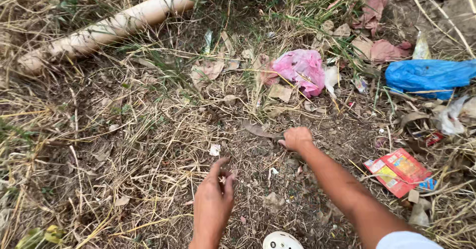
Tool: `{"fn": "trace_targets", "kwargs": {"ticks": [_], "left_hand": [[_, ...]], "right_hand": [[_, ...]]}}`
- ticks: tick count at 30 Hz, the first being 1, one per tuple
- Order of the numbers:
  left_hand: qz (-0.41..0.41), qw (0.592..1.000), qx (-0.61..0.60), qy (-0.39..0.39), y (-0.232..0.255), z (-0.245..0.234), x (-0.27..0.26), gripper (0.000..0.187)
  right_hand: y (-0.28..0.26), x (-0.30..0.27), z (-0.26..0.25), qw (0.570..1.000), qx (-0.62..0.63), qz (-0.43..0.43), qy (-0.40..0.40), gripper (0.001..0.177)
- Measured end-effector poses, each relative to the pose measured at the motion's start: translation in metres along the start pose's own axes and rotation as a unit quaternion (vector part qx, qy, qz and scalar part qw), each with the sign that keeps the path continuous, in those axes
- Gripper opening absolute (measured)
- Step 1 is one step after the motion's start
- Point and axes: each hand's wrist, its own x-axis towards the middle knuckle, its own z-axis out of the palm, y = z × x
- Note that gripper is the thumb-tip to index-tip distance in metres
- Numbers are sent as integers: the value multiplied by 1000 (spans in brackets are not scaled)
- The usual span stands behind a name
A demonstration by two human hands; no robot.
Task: The person clears trash and dried weeds from the ground by hand and using a trowel-like tool, picking up plastic bags and debris.
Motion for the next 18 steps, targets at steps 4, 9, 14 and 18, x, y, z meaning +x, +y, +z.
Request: {"fn": "trace_targets", "kwargs": {"ticks": [4,9,14,18], "left_hand": [[-2,999,-12,52,-14,-20,-10,45],[-4,998,-9,62,-14,-31,-15,50],[17,998,4,55,9,-25,-14,45],[18,1000,-8,23,22,-8,-6,43]], "right_hand": [[-14,17,33,983,-155,19,101,40],[66,75,-30,936,-133,217,241,15],[131,24,-122,973,88,145,155,49],[49,-42,-85,960,255,65,96,67]]}}
